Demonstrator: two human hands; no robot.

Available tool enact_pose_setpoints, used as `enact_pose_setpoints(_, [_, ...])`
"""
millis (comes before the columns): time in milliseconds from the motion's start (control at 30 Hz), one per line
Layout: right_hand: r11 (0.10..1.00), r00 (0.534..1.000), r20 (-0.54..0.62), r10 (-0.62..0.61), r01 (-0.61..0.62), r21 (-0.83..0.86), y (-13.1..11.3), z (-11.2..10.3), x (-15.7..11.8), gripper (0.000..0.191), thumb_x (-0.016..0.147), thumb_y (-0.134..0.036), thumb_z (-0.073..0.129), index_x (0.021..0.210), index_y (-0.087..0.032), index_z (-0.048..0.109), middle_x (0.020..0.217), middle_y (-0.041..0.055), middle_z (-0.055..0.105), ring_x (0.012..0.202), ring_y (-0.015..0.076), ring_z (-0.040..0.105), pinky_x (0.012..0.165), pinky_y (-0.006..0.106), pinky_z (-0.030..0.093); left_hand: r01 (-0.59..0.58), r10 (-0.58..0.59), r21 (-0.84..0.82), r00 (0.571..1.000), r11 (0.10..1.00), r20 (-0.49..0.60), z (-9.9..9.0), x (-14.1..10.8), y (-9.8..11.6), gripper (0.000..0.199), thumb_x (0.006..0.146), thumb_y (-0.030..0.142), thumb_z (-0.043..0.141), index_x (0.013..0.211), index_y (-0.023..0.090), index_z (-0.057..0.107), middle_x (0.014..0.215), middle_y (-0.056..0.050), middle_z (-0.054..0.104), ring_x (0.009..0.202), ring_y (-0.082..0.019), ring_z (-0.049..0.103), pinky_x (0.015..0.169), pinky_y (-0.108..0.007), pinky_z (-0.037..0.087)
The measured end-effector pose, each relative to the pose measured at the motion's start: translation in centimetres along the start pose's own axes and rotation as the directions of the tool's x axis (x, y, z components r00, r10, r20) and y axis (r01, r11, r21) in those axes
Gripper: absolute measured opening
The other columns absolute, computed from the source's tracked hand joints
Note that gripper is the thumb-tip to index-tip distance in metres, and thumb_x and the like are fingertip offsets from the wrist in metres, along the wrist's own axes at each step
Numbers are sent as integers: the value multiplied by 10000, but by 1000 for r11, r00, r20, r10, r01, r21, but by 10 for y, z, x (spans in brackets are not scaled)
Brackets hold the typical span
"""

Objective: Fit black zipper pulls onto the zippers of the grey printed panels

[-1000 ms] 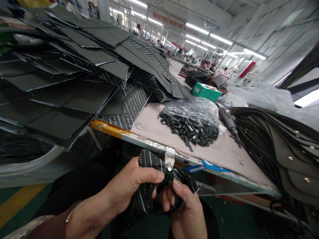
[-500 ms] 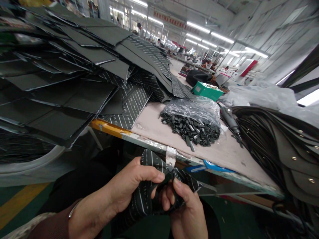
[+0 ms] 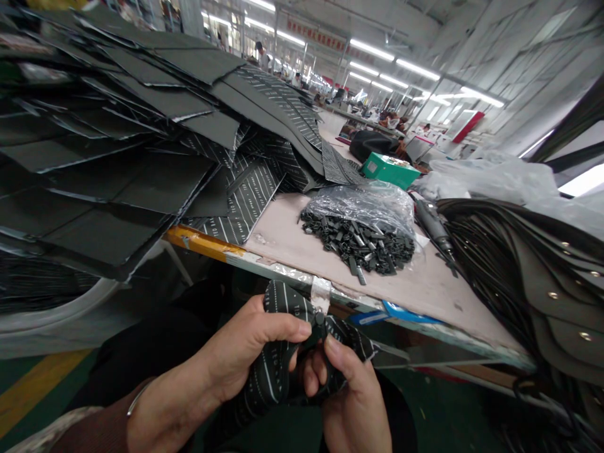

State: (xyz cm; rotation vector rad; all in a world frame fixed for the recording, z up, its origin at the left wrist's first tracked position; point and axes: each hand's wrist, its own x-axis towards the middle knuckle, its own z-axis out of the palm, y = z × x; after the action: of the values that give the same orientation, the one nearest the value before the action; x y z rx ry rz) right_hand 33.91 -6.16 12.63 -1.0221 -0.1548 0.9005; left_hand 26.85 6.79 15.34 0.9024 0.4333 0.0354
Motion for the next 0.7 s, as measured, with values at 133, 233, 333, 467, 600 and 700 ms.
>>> enact_pose_setpoints(133, [1000, 1000, -11, -15, 15, 9, -3, 6, 0, 384, 743, -412, 795, 515, -159, 616, 487, 1, 587, 452, 112, 524, 489, 222, 400, -14, 14, 1, 1000, 1000, -2, -1, 1, 0, 268, 680, 326, 687, 508, 128, 636, 558, -152, 705, 496, -247, 650, 536, -328, 480])
enact_pose_setpoints(233, [1000, 999, -39, -21, 21, 2, -4, 9, 1, 391, 712, -410, 809, 488, -159, 610, 465, 1, 580, 438, 109, 517, 474, 215, 405, -33, 33, 0, 999, 999, 16, 1, 1, 0, 248, 709, 332, 691, 596, 112, 679, 572, -127, 706, 485, -207, 634, 509, -279, 451])
enact_pose_setpoints(333, [999, 999, -38, -39, 38, -9, -5, 11, 5, 387, 725, -407, 799, 491, -155, 621, 484, 10, 602, 457, 111, 532, 494, 213, 435, -74, 74, 14, 997, 997, 20, 5, 2, 2, 243, 728, 327, 701, 623, 108, 691, 553, -101, 689, 477, -175, 609, 493, -246, 433])
enact_pose_setpoints(467, [996, 994, -53, -93, 93, 8, -3, 10, 7, 297, 737, -370, 823, 578, -174, 668, 518, -8, 630, 480, 113, 556, 499, 204, 467, -122, 121, 62, 992, 991, 27, 5, 3, 5, 268, 754, 329, 712, 586, 126, 667, 540, -69, 666, 493, -159, 581, 521, -248, 454])
enact_pose_setpoints(600, [993, 988, -116, -101, 94, -65, 2, -3, -1, 284, 713, -411, 855, 899, -218, 760, 814, 37, 768, 729, 202, 702, 747, 327, 581, -127, 122, 159, 992, 979, 40, -11, -10, 6, 238, 785, 379, 758, 768, 143, 742, 711, -39, 720, 666, -171, 628, 669, -255, 511])
enact_pose_setpoints(700, [961, 970, -192, -152, 99, -260, 10, -19, -13, 446, 635, -456, 891, 975, -193, 771, 965, 90, 788, 908, 293, 718, 868, 418, 569, -12, -5, 244, 997, 970, 72, -26, -26, 0, 266, 789, 365, 785, 993, 195, 772, 929, -25, 757, 914, -215, 653, 840, -282, 512])
